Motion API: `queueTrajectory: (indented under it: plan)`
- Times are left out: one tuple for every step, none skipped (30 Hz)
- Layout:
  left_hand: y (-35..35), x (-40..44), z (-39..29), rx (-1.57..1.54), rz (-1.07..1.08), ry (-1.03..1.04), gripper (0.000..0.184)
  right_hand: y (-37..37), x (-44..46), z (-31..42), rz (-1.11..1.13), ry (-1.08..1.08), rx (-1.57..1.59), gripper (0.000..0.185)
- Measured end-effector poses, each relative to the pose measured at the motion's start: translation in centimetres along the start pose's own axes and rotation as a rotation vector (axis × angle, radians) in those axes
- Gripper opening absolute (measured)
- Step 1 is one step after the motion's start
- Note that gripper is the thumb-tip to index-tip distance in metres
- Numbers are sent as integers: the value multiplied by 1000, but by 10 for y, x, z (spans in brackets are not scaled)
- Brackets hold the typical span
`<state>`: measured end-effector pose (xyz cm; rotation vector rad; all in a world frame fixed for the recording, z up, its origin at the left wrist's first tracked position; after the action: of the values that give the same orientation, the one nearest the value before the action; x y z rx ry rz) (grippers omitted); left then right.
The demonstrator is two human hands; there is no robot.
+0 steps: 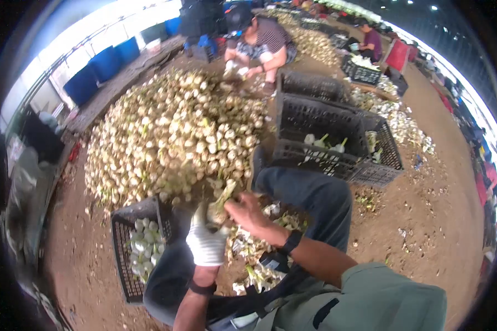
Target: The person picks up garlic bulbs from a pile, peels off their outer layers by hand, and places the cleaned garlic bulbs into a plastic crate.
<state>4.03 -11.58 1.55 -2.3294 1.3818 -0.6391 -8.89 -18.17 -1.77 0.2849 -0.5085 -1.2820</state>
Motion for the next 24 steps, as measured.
queueTrajectory:
  plan:
    - [-5,-2,-8,18,-48,51,71,-3,3,2,59,51,-214,15]
    - [2,0,9,-81,37,-63,71,-10,1,3,130,100,-421,14]
    - [7,4,22,-344,198,-250,67,-8,-1,4,92,123,-319,13]
    - [11,7,31,-618,344,-429,65,-4,-2,4,51,144,-219,14]
    - [21,4,45,-866,518,-599,63,-3,-1,2,96,116,-281,15]
    - [31,-2,52,-1123,696,-755,64,-1,-1,2,136,78,-345,16]
    - [32,-4,47,-1128,685,-789,68,2,-2,0,119,88,-286,16]
    - [33,-4,45,-1133,672,-757,69,-1,0,-5,117,90,-230,20]
    - [34,-2,46,-1115,677,-720,70,-1,1,-6,110,70,-211,22]
    - [33,1,45,-1096,682,-685,71,3,1,-4,102,53,-192,24]
    - [31,2,46,-1067,621,-709,73,1,-2,-12,185,73,10,34]
    - [29,2,46,-1002,587,-732,75,2,-4,-15,193,81,15,34]
    - [29,1,48,-940,607,-712,75,5,-6,-12,152,111,28,32]
    - [29,2,52,-875,623,-691,75,10,-8,-11,114,141,45,30]
    - [37,0,56,-906,567,-694,72,6,-9,-12,129,187,-117,33]
    - [38,4,61,-834,508,-571,66,6,-5,-12,104,190,-235,28]
    - [35,5,67,-782,345,-418,54,-5,-7,-23,64,219,-271,25]
    - [38,8,76,-564,309,-302,53,-10,-6,-26,14,251,-313,25]
    - [14,5,44,-541,258,-263,68,5,-5,-12,13,227,-219,25]
    - [2,3,22,-653,241,-170,81,6,0,-16,16,128,-199,25]
    - [2,3,26,-533,229,-196,80,3,-2,-20,-129,188,-108,26]
    - [8,3,31,-421,224,-229,78,6,-6,-10,-53,316,-79,26]
    - [25,6,45,-696,227,-268,71,11,-7,-5,-30,267,-107,26]
    - [39,11,58,-975,236,-301,66,14,-7,-3,-14,217,-138,26]
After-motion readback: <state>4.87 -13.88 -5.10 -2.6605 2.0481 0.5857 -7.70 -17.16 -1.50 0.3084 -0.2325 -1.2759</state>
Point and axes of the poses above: each hand's wrist, its own x-axis towards the middle knuckle, its own y-axis out of the palm, z = x × y, the point moved 6 cm from there along x, towards the middle knuckle, and after that the axes turned 13 degrees about -y, right-handed, at the moved point
